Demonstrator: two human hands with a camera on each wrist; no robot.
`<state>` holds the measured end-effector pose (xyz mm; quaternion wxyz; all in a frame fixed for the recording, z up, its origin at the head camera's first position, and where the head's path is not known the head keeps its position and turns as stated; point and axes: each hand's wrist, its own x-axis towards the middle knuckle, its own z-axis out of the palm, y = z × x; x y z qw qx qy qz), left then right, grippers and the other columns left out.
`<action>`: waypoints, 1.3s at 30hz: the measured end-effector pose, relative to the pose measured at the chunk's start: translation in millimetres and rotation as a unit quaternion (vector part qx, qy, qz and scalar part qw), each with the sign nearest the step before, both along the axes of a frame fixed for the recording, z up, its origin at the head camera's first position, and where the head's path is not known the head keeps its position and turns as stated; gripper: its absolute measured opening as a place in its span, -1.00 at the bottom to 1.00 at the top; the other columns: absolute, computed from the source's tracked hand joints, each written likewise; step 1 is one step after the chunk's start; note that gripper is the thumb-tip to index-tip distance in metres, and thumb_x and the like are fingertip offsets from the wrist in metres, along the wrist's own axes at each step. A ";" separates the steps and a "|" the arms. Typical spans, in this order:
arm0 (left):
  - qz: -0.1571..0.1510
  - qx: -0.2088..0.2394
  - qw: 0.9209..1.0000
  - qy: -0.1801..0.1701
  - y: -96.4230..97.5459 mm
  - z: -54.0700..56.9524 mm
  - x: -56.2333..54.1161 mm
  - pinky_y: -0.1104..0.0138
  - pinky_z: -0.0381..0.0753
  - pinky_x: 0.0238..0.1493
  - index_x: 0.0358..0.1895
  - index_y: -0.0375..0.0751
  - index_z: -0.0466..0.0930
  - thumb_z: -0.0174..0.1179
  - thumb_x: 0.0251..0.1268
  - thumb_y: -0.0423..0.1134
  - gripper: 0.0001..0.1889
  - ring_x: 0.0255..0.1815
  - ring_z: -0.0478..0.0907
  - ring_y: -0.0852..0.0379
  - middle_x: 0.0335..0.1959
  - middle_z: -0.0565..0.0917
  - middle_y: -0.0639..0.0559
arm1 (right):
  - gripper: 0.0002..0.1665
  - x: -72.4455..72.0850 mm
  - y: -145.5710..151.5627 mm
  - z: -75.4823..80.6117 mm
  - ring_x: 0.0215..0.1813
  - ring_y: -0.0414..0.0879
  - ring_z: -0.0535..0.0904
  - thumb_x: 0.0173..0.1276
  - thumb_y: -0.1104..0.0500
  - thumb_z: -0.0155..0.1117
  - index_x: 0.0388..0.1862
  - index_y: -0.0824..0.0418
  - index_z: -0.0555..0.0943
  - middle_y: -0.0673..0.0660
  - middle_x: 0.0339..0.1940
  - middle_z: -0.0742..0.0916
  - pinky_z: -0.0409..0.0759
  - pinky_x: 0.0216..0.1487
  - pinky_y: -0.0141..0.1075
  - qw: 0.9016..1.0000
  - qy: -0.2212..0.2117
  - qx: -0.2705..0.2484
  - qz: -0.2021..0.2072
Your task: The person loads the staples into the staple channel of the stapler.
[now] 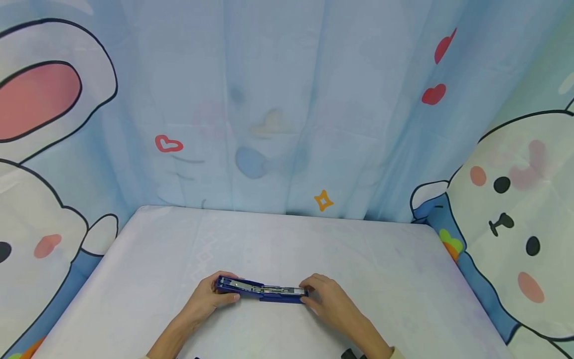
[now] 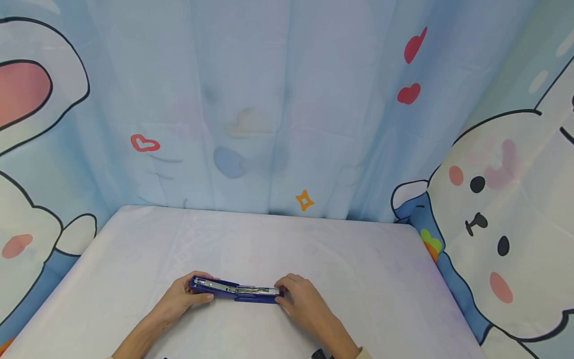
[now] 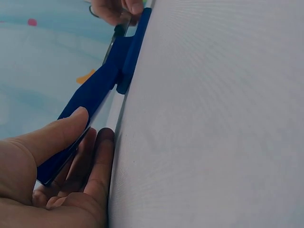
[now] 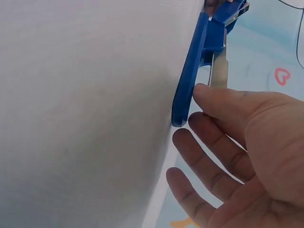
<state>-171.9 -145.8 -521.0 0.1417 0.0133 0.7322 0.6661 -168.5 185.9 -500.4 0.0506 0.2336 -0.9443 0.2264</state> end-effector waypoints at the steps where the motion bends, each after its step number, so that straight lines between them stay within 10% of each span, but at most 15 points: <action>1: 0.002 -0.002 1.000 0.002 -0.1 -0.1 -0.1 0.49 0.60 0.04 0.27 -0.37 0.56 0.54 0.18 -0.41 -0.43 0.07 0.62 0.16 0.19 0.72 -0.17 | -0.74 -0.2 -0.3 -0.2 -0.13 -0.27 0.69 0.28 0.23 0.59 -0.07 0.10 0.75 -0.08 -0.13 0.81 0.72 -0.07 -0.32 1.000 -0.003 -0.002 -0.002; 39: -0.048 -0.015 0.996 0.071 6.9 14.7 0.2 0.48 0.68 0.02 0.26 -0.39 0.57 0.48 0.32 -0.25 -0.48 0.03 0.75 0.15 0.15 0.76 -0.27 | -0.79 -4.5 -1.8 0.5 -0.13 -0.29 0.70 0.28 0.23 0.58 -0.12 0.09 0.80 -0.10 -0.19 0.81 0.74 0.06 -0.19 0.997 -0.072 -0.023 -0.026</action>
